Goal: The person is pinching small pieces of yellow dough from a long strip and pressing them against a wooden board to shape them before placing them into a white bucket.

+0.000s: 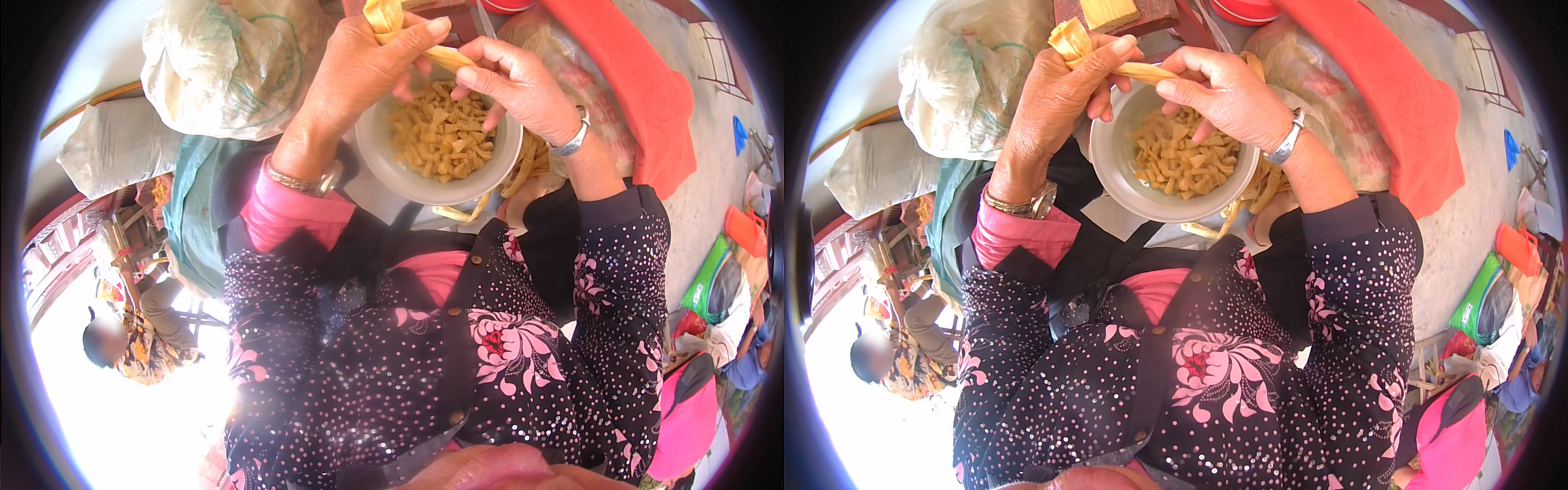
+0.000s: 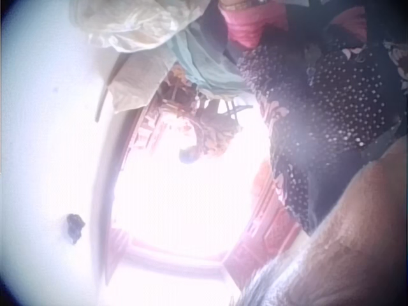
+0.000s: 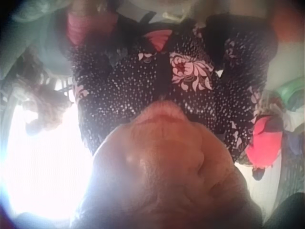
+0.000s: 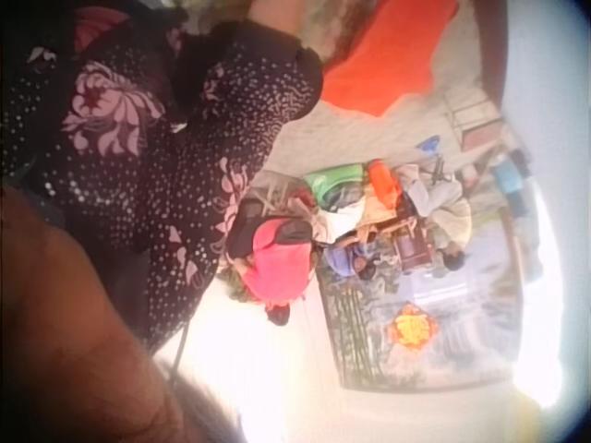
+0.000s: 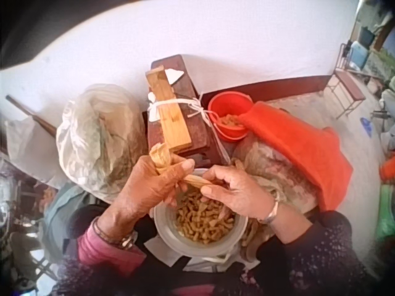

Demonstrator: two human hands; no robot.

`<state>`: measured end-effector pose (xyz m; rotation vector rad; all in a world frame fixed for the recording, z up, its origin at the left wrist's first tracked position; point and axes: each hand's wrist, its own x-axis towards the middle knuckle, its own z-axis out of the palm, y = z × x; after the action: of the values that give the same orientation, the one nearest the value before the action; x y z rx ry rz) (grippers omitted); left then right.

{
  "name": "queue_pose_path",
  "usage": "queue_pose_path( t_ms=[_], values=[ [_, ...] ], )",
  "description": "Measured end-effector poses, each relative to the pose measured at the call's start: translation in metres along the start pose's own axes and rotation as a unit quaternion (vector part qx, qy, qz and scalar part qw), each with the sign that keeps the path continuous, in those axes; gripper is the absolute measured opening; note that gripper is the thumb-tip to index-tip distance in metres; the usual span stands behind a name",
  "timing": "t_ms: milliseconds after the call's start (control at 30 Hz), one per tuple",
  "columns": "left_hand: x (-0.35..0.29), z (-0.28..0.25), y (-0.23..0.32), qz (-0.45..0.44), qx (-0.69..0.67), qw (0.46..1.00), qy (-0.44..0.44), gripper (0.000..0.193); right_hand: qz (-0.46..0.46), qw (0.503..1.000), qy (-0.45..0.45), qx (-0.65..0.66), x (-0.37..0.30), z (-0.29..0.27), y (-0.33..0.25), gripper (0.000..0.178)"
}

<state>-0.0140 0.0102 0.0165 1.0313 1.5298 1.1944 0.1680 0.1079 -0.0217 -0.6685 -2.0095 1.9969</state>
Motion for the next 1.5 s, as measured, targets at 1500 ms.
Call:
queue_pose_path(
  t_ms=[1500],
  values=[
    [0.000,-0.039,-0.016,0.211,0.134,0.933,-0.260,0.036,-0.410,0.814,0.102,-0.399,0.008,0.046,-0.040,0.006]
  ],
)
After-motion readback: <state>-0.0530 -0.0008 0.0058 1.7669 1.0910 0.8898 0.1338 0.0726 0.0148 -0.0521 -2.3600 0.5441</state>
